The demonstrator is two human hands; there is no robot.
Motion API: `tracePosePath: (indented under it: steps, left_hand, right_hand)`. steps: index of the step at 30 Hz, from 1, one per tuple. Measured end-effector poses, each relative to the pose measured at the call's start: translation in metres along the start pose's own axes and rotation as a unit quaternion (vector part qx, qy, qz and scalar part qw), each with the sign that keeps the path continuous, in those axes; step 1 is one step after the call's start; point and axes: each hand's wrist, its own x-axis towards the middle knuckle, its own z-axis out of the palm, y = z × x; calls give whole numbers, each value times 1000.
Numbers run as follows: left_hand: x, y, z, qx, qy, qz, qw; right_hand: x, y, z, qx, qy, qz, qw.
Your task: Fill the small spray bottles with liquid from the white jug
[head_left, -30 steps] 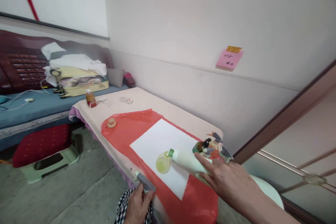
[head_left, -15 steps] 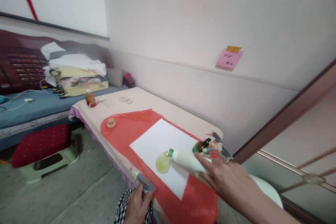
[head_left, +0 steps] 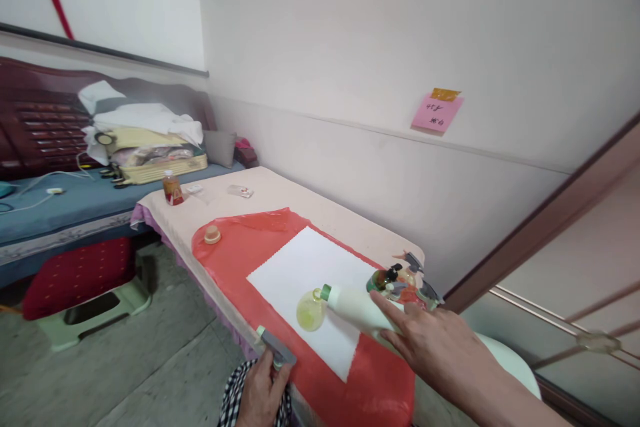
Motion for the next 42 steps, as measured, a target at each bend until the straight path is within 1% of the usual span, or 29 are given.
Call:
tracePosePath:
  steps: [5, 14, 22, 29, 34, 37, 42]
  left_hand:
    - [1, 2, 0, -4, -4, -5, 1000]
    - [-1, -5, 3, 1, 5, 6, 1000]
    - [0, 0, 0, 3, -11, -9, 1000]
    - [-1, -2, 2, 1, 6, 3, 1000]
    - [-1, 0, 1, 2, -6, -5, 1000]
    - [-1, 1, 0, 4, 0, -9, 1000]
    - [-1, -4, 2, 1, -10, -1, 1000]
  right_hand:
    - [0, 0, 0, -2, 9, -4, 1000]
    - [0, 0, 3, -7, 9, -4, 1000]
    - [1, 1, 2, 9, 3, -3, 1000]
    - [0, 0, 2, 2, 4, 0, 1000]
    - [-1, 1, 0, 0, 3, 1, 1000]
    - [-1, 2, 0, -6, 7, -2, 1000]
    - [-2, 2, 1, -11, 2, 0, 1000]
